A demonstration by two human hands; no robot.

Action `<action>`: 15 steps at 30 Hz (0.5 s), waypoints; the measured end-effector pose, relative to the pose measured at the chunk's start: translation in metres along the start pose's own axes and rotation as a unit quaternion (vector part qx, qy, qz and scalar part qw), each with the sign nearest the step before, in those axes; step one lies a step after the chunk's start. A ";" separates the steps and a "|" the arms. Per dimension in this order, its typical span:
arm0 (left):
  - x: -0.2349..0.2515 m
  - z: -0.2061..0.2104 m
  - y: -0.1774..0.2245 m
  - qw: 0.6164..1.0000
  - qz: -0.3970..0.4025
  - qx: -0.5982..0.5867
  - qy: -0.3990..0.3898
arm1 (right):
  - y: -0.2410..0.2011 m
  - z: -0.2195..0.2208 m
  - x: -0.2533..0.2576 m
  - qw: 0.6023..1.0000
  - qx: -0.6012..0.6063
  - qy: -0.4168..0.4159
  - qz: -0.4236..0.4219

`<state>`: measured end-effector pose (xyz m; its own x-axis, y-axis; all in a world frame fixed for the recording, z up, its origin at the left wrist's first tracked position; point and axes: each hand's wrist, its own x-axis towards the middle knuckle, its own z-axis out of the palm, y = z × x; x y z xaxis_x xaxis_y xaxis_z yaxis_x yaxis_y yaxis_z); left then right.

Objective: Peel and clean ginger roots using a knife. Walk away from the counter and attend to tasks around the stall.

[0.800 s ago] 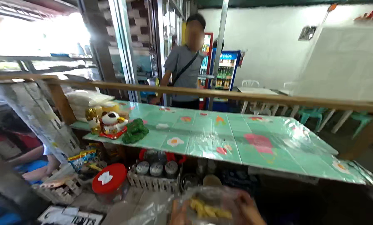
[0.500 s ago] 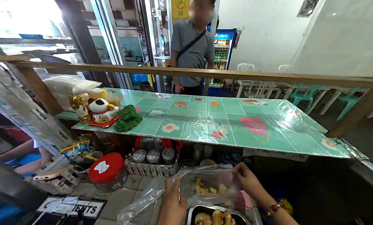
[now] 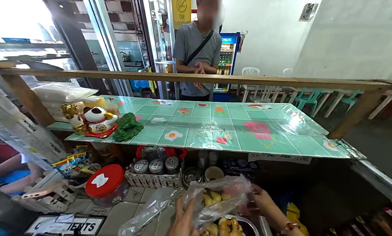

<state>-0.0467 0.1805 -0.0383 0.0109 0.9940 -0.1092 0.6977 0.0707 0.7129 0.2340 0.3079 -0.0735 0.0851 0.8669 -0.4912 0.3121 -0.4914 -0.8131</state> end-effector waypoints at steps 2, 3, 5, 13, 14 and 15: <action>0.001 0.001 -0.005 1.000 -0.014 0.001 0.026 | -0.011 0.000 -0.008 0.970 0.233 -0.023 0.071; 0.004 0.003 -0.009 0.999 -0.021 -0.018 0.043 | -0.015 0.000 -0.009 0.944 0.315 -0.026 0.096; 0.016 0.007 -0.018 0.988 -0.019 -0.118 0.099 | -0.019 0.001 -0.010 0.910 0.397 -0.005 0.118; 0.063 0.014 -0.015 0.653 -0.195 -0.710 0.178 | 0.011 -0.008 -0.004 0.960 0.239 -0.144 0.012; 0.065 0.014 -0.016 0.657 -0.201 -0.706 0.171 | 0.012 -0.007 -0.003 0.969 0.209 -0.131 0.011; 0.067 0.015 -0.016 0.671 -0.206 -0.693 0.163 | 0.013 -0.005 -0.001 0.971 0.212 -0.111 0.022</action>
<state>-0.0468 0.2442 -0.0672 -0.2942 0.8152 -0.4990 -0.7462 0.1302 0.6528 0.2424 0.3008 -0.0817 -0.1310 0.8283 -0.5448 -0.1083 -0.5582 -0.8226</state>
